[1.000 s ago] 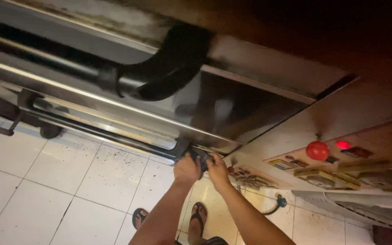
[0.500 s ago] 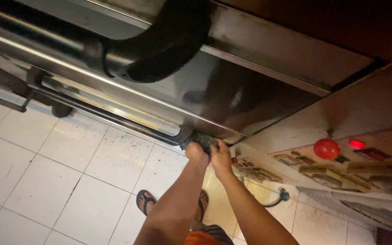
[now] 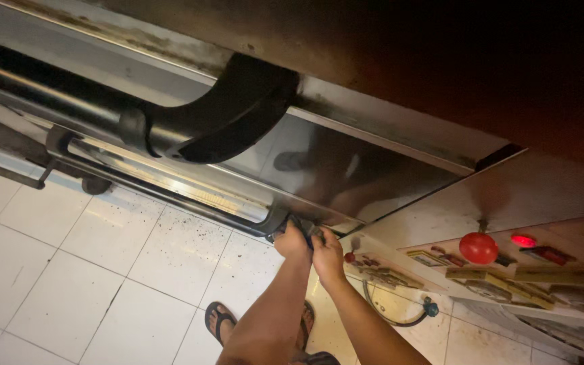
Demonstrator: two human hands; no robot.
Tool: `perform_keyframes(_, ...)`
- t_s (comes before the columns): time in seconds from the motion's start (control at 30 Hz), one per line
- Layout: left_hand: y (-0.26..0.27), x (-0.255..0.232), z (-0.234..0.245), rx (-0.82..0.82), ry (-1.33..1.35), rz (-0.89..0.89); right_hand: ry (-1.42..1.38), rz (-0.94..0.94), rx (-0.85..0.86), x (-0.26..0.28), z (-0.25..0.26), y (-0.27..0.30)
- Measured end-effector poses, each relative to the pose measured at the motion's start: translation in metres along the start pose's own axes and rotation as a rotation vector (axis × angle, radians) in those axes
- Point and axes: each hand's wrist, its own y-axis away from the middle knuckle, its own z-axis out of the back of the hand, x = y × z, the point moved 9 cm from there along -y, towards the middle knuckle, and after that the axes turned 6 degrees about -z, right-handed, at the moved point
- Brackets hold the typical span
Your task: The person wipes the exterior stainless steel surface of a commercial oven with a dark cloth. They clean the door, handles, and lower panels in a continuous motion.
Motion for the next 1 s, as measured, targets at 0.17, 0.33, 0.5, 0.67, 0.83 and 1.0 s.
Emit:
perform_keyframes(0.17, 0.008, -0.003, -0.001, -0.061, 0.099, 0.181, -0.052, -0.018, 0.026, -0.001, 0.001, -0.002)
perform_keyframes(0.33, 0.009, 0.003, 0.001, -0.017, 0.256, 0.162, 0.140, 0.054, -0.069, -0.011, 0.006, -0.002)
perform_keyframes(0.5, 0.004, 0.010, -0.009, -0.033, 0.287, 0.180, 0.098, 0.052, -0.030, -0.009, 0.000, -0.005)
perform_keyframes(0.67, 0.012, 0.007, -0.012, -0.027, 0.209, 0.261, -0.110, -0.140, 0.029, -0.017, -0.001, -0.011)
perform_keyframes(0.83, 0.014, 0.000, -0.012, -0.025, 0.186, 0.298, -0.035, -0.076, -0.010, -0.008, 0.003, -0.006)
perform_keyframes(1.0, 0.021, 0.016, -0.015, 0.006, 0.138, 0.329, -0.120, -0.226, -0.045, -0.027, 0.012, -0.005)
